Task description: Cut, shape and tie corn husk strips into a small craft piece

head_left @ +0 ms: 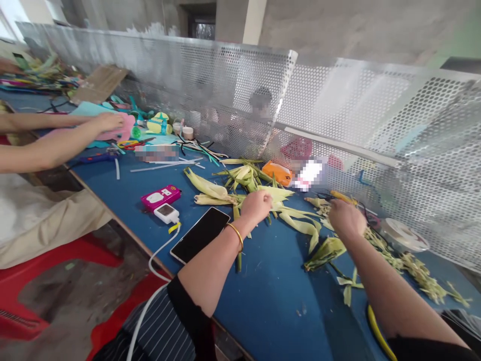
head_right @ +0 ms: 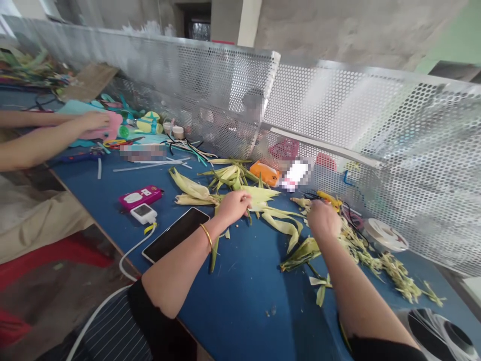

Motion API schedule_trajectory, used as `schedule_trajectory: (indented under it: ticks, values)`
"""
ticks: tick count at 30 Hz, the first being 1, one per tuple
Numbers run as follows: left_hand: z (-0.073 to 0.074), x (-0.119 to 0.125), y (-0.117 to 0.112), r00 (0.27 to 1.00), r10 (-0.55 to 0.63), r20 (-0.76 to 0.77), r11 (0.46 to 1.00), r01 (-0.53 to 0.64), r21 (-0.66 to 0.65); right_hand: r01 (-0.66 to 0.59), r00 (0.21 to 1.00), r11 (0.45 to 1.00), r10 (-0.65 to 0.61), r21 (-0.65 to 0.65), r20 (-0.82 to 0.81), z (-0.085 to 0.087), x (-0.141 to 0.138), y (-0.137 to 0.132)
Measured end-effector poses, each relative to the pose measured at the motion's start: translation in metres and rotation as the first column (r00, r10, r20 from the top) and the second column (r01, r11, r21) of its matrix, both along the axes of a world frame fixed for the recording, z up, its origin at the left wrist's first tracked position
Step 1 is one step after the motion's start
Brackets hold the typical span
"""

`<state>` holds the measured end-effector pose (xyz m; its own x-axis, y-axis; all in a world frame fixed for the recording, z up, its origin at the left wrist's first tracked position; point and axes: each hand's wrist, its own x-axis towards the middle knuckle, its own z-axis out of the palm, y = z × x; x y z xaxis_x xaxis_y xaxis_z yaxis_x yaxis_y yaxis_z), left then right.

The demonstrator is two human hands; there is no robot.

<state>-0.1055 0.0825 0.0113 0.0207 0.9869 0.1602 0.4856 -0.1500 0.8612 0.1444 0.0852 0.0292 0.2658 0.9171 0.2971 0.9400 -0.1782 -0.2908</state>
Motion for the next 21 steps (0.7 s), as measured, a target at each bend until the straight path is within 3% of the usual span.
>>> schedule_trajectory:
  ticks: [1,3,6,8,9,10,11,14,17,21]
  values:
    - [0.002,-0.003,0.003,0.995,0.048,0.092,0.998,-0.051,0.033,0.112,0.987,0.993,-0.114,0.026,0.112,0.003,0.007,-0.001]
    - [0.006,-0.01,0.01,0.943,0.16,0.292,0.976,-0.195,0.094,0.103,0.98,0.994,-0.106,0.026,0.167,0.003,0.004,-0.006]
    - [0.012,-0.022,0.017,0.808,0.281,0.518,0.907,-0.4,0.132,-0.244,0.959,0.968,0.25,-0.06,0.136,-0.013,-0.042,-0.019]
    - [0.013,-0.027,0.019,0.76,0.31,0.571,0.863,-0.477,0.167,-0.628,0.778,0.77,0.622,-0.114,-0.083,-0.029,-0.086,-0.027]
    - [0.013,-0.028,0.019,0.756,0.316,0.573,0.85,-0.494,0.183,-0.745,0.667,0.652,0.726,-0.144,-0.168,-0.037,-0.106,-0.031]
    - [0.012,-0.028,0.018,0.764,0.319,0.561,0.845,-0.497,0.197,-0.805,0.593,0.568,0.78,-0.171,-0.202,-0.043,-0.124,-0.033]
    - [0.011,-0.027,0.016,0.78,0.322,0.537,0.847,-0.491,0.205,-0.827,0.561,0.53,0.803,-0.189,-0.202,-0.048,-0.137,-0.035]
    - [0.008,-0.019,0.009,0.848,0.338,0.409,0.869,-0.448,0.211,-0.844,0.531,0.492,0.823,-0.214,-0.203,-0.056,-0.153,-0.037]
    - [0.006,-0.007,-0.002,0.927,0.304,0.219,0.904,-0.353,0.242,-0.853,0.516,0.479,0.834,-0.21,-0.194,-0.058,-0.146,-0.04]
    - [0.004,0.01,-0.014,0.98,0.194,0.039,0.956,-0.197,0.218,-0.776,0.621,0.591,0.777,-0.222,-0.1,-0.063,-0.139,-0.049]
